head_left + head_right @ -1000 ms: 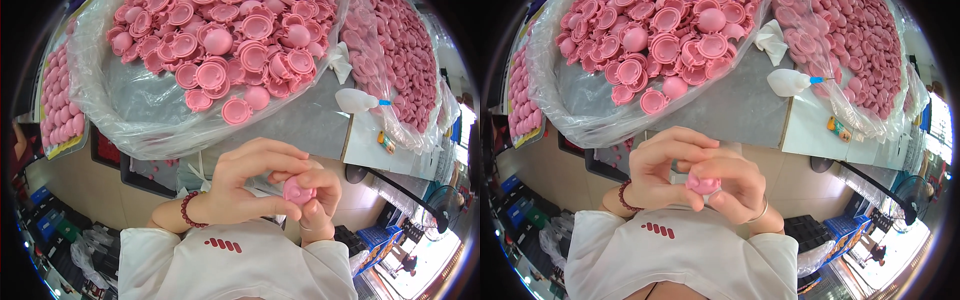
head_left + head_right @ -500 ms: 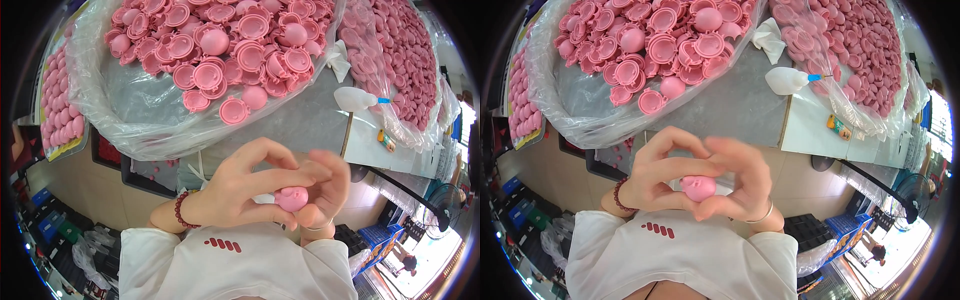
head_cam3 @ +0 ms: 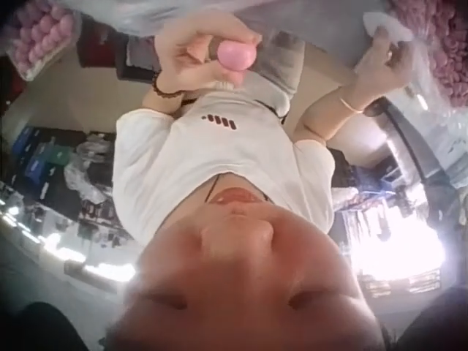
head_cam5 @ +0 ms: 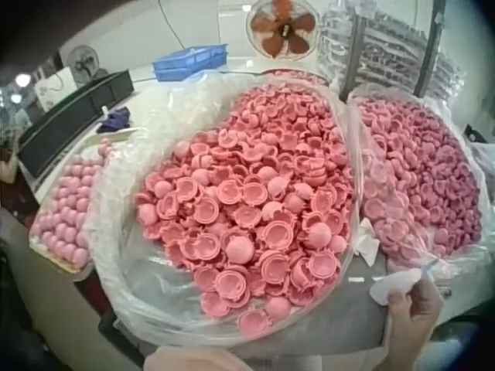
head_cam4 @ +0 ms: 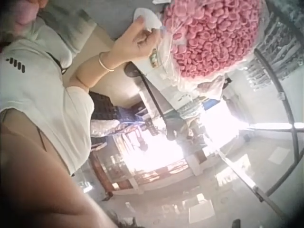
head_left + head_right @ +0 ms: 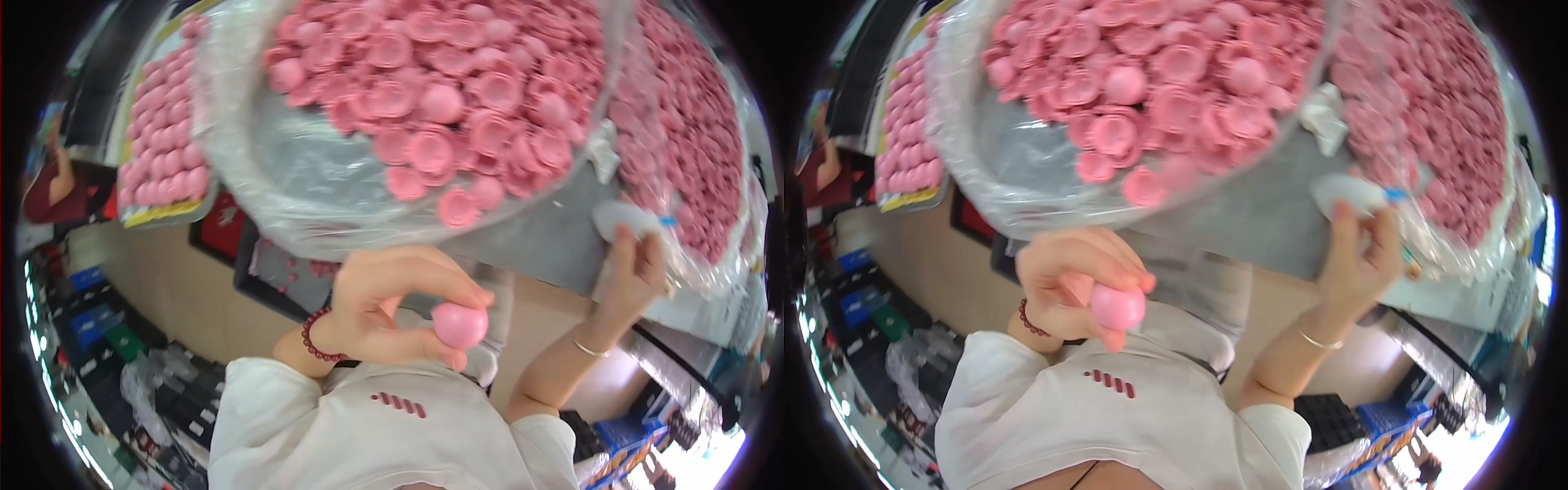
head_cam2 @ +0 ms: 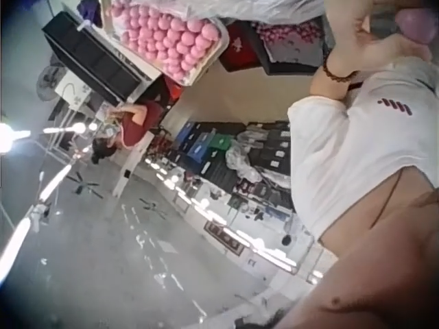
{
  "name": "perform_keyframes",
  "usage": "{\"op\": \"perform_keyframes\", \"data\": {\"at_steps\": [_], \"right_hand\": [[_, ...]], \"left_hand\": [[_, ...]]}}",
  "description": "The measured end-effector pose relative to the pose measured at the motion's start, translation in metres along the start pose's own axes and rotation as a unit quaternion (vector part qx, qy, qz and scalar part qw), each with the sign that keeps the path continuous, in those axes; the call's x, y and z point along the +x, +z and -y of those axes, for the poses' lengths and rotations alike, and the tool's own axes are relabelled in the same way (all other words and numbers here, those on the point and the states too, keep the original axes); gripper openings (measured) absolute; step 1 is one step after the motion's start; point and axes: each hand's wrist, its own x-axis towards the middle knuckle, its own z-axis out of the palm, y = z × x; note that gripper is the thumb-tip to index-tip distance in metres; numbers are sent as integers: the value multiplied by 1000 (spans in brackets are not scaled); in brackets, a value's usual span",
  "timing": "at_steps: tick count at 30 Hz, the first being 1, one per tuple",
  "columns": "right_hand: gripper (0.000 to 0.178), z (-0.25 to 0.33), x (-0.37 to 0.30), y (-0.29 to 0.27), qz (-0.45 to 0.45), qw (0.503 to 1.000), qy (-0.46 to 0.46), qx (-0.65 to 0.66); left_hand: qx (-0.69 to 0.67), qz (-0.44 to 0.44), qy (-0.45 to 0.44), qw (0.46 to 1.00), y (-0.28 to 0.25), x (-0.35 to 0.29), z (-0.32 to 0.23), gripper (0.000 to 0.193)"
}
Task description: The person is applying glue to pink plastic spherical shell halves and joining them together.
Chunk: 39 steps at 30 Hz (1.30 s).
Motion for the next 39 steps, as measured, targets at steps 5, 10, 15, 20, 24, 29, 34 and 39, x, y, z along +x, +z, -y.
{"op": "perform_keyframes", "data": {"at_steps": [5,10,15,20,24,29,34,39], "right_hand": [[35,2,-12,-15,8,989,35,145],[39,7,-10,-9,12,984,48,169],[36,-4,-11,-21,66,980,25,188],[35,-5,-13,-22,73,978,23,193],[35,3,-12,-12,10,977,16,213],[36,3,-9,-11,-34,975,14,218],[38,5,-13,-12,20,981,-21,193],[37,1,-15,-11,-39,972,-44,229]], "left_hand": [[500,-284,169,801,-91,1,-33,25],[730,-245,51,636,-152,-9,-53,22],[758,-175,-64,625,-177,-8,-55,38],[749,-156,-97,637,-216,10,-59,41],[707,-270,66,650,-172,28,-67,35],[655,-160,214,707,-83,36,-47,21],[680,-100,10,726,-73,49,-11,25],[615,-191,58,763,-66,43,-20,21]]}}
